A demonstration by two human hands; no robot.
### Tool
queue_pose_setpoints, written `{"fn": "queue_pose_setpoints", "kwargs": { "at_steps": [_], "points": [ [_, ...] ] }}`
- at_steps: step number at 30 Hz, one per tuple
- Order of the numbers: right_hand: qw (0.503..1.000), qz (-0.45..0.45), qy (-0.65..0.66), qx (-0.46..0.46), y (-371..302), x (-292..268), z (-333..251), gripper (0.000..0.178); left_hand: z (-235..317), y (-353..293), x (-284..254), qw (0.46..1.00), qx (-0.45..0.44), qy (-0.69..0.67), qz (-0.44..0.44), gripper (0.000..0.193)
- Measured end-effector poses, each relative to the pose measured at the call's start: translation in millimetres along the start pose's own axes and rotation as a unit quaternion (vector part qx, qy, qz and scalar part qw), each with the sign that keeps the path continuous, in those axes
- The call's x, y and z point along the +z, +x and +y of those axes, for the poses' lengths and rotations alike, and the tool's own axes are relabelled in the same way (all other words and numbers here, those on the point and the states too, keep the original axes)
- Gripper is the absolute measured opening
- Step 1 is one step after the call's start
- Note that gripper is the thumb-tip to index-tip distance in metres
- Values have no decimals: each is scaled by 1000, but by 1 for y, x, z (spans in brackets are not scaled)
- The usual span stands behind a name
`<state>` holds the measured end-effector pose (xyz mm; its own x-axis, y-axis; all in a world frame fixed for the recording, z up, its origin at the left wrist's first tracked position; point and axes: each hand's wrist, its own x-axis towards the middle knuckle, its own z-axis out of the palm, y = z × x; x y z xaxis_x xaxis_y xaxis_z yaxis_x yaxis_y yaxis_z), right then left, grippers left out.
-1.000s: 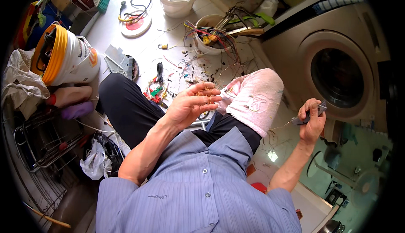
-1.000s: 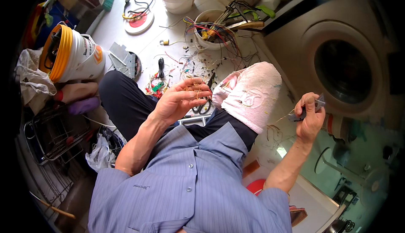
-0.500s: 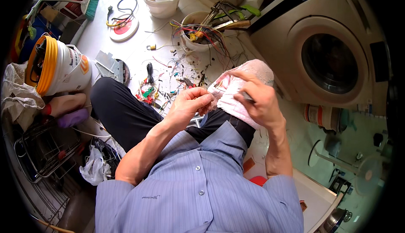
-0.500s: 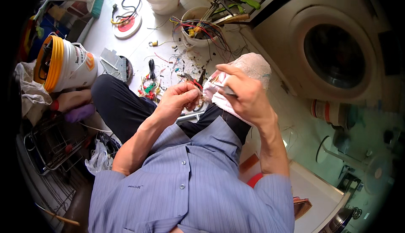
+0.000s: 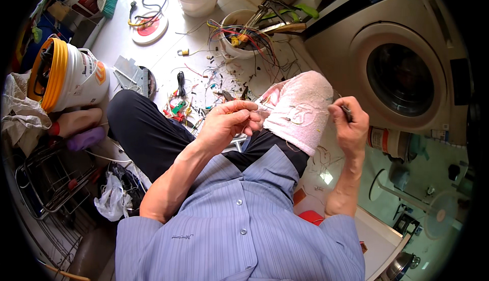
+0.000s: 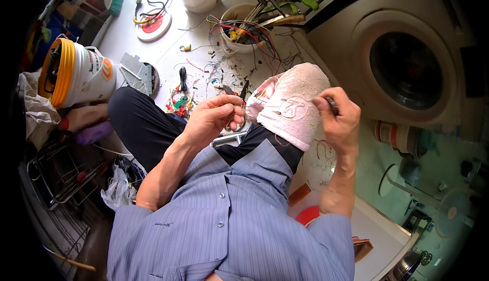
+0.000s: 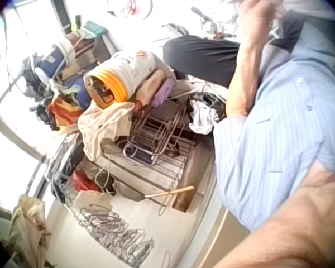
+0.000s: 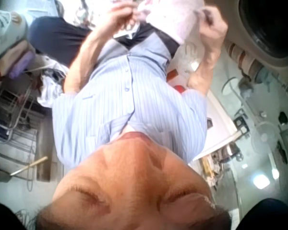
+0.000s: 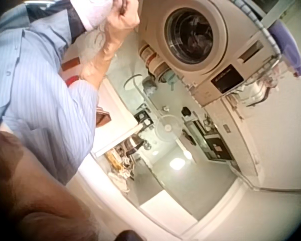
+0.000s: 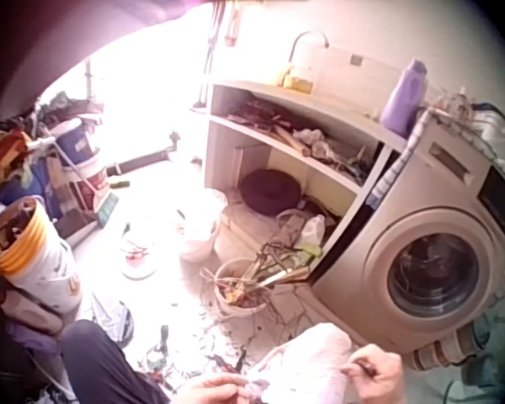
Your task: The person strips insulation from the ends of several colored wires using a blade and then twists the exposed copper strands together by hand while working over a cloth.
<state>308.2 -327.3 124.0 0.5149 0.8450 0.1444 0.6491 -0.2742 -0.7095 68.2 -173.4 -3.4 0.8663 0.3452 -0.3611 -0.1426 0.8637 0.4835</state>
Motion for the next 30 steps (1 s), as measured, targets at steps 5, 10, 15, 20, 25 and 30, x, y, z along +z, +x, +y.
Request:
{"fn": "queue_pose_setpoints", "kwargs": {
  "at_steps": [5,10,15,20,25,30],
  "points": [
    [996,33,56,59,-14,-26,13,12,-5,5,2,1000,9,4,15,26],
    [986,123,91,68,-24,-56,31,16,-9,10,-7,997,15,6,80,30],
    [963,166,196,80,-32,-73,50,20,-2,10,-7,996,1,-79,29,40],
    [953,136,249,105,-32,-48,45,23,-3,9,0,986,-32,-148,-71,50],
    [950,116,272,99,-29,-36,42,24,-6,8,-1,972,-45,-201,-110,64],
    [955,123,251,96,-25,-28,37,21,-5,9,1,969,-44,-216,-115,75]
  ]
}}
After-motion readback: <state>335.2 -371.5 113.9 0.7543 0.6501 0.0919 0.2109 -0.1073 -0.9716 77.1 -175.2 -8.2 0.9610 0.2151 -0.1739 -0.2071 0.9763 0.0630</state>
